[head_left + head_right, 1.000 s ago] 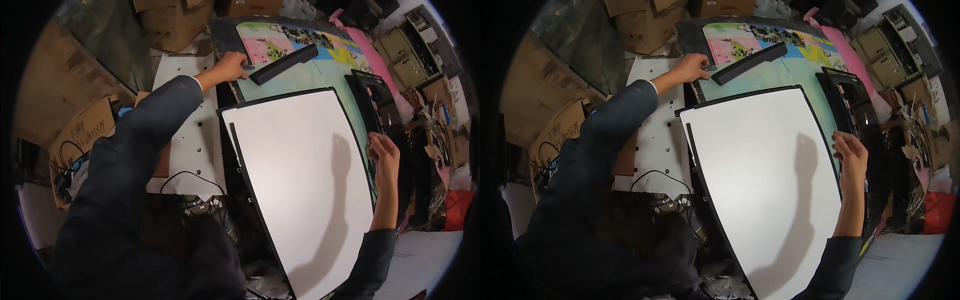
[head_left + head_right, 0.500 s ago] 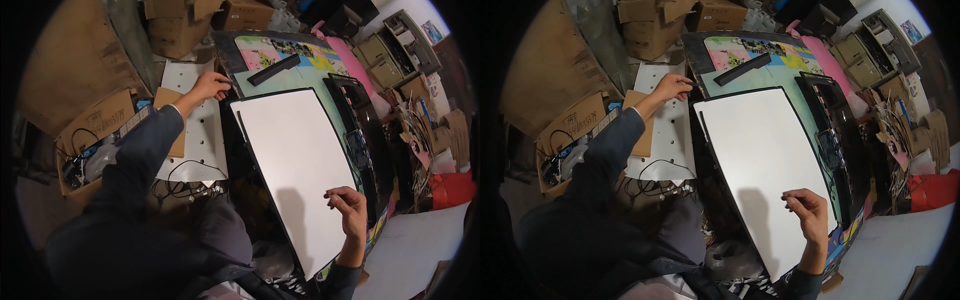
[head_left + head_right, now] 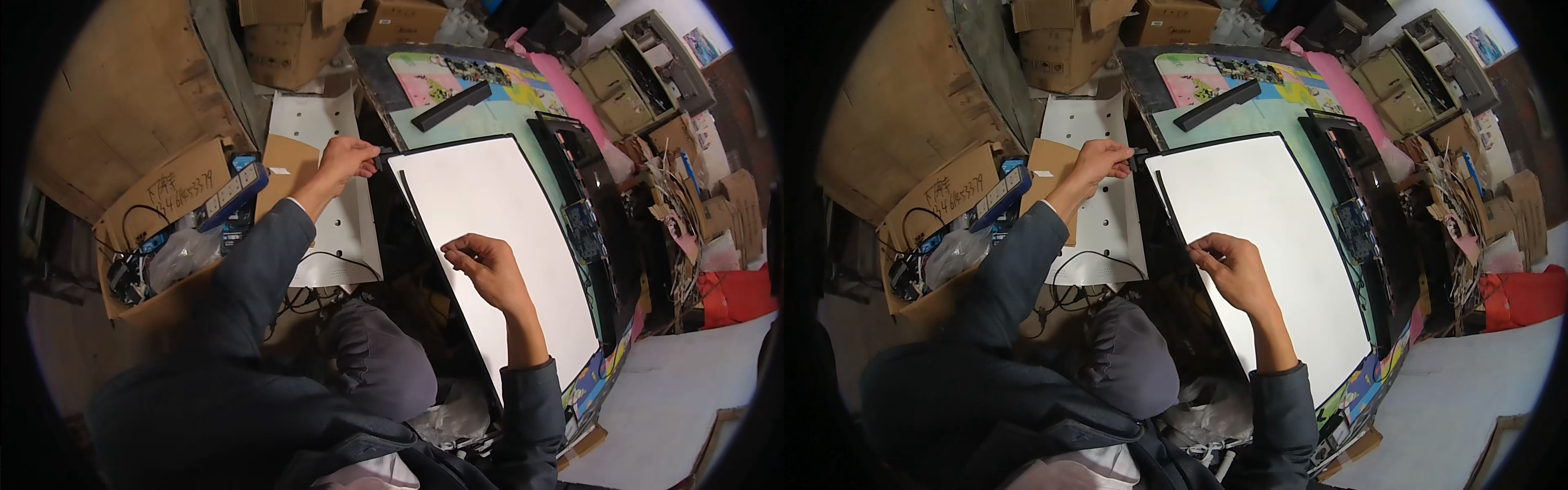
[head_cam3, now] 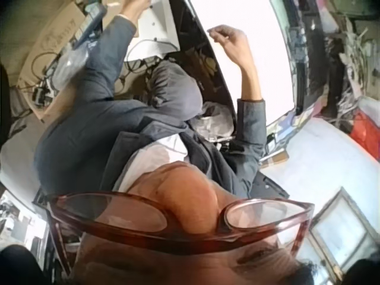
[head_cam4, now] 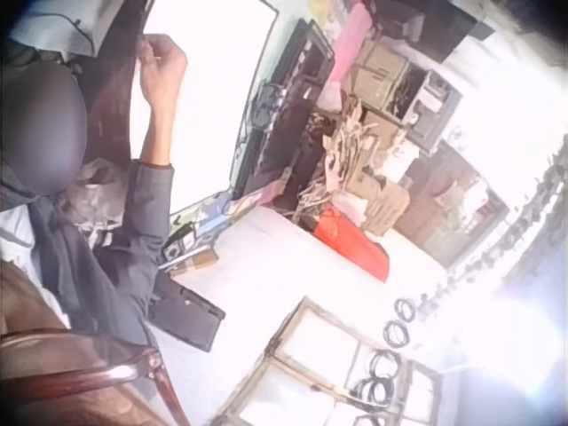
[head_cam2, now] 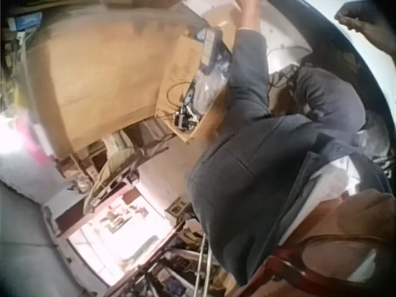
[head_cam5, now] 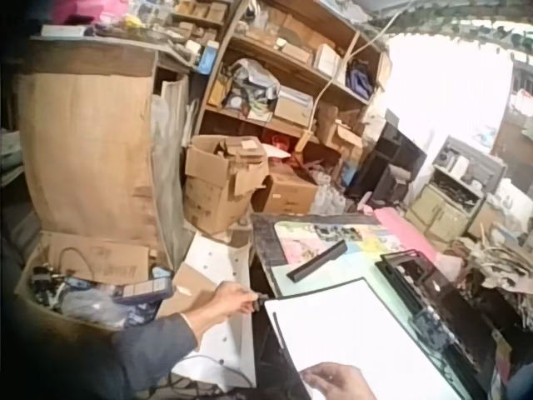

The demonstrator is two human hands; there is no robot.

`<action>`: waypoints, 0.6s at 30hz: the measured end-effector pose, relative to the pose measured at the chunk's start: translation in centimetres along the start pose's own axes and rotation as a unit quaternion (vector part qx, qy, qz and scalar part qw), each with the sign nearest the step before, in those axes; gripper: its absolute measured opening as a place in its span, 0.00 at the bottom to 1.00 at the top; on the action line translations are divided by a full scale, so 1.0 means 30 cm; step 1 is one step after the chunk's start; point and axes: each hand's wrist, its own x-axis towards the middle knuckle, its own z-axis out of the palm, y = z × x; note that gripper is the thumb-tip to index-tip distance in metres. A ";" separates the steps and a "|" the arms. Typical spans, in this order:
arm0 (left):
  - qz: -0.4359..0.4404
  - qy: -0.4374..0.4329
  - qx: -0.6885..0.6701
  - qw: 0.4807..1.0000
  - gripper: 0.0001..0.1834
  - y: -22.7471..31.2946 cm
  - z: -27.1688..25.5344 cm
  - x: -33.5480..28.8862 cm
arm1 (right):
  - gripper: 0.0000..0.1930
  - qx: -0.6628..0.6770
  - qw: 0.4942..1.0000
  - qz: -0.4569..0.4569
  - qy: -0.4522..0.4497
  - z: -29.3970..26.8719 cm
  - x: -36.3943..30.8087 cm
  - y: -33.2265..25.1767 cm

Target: The person attaches a black plastic bezel to the edges of a white monitor panel, pressing it into place along the top, sides, and bottom. The person works on the floor in a cluttered room with cardboard boxes and electronic parts nearby.

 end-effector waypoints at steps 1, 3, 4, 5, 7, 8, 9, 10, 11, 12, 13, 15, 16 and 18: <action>0.000 0.010 -0.013 1.000 0.13 -0.010 0.007 0.013 | 0.08 0.000 1.000 -0.001 -0.003 0.006 0.030 -0.003; 0.001 0.035 -0.036 0.999 0.13 -0.022 0.024 0.039 | 0.08 0.009 1.000 0.002 -0.018 0.017 0.089 -0.006; -0.001 0.046 -0.022 0.999 0.13 -0.024 0.030 0.049 | 0.08 0.015 1.000 0.002 -0.023 0.020 0.120 0.002; -0.004 0.058 -0.009 0.998 0.13 -0.028 0.035 0.060 | 0.08 0.022 0.999 0.002 -0.029 0.021 0.153 0.009; -0.015 0.075 0.010 0.997 0.13 -0.034 0.058 0.070 | 0.08 0.014 0.999 -0.005 -0.030 0.017 0.212 0.022; -0.023 0.083 0.016 0.996 0.13 -0.042 0.068 0.076 | 0.08 0.012 0.999 -0.012 -0.029 0.014 0.245 0.036; -0.029 0.095 0.024 0.995 0.13 -0.053 0.064 0.082 | 0.08 0.012 0.999 -0.022 -0.030 0.018 0.284 0.050; -0.032 0.097 0.016 0.995 0.13 -0.070 0.058 0.090 | 0.07 0.005 0.999 -0.029 -0.027 0.021 0.323 0.062; -0.034 0.099 0.008 0.994 0.13 -0.090 0.052 0.096 | 0.07 -0.010 1.000 -0.015 -0.023 0.026 0.361 0.070; -0.034 0.096 0.000 0.995 0.13 -0.097 0.056 0.100 | 0.07 -0.029 0.999 -0.023 -0.009 0.024 0.391 0.076; -0.044 0.087 -0.026 0.995 0.13 -0.105 0.058 0.102 | 0.08 -0.048 0.998 -0.030 0.005 0.024 0.420 0.085; -0.067 0.073 -0.077 0.992 0.13 -0.110 0.057 0.096 | 0.07 -0.108 0.989 -0.089 0.038 0.035 0.481 0.114; -0.073 0.068 -0.094 0.991 0.13 -0.109 0.054 0.085 | 0.07 -0.143 0.981 -0.119 0.049 0.045 0.512 0.114; -0.081 0.057 -0.131 0.986 0.12 -0.100 0.050 0.056 | 0.10 -0.203 0.967 -0.145 0.044 0.059 0.574 0.121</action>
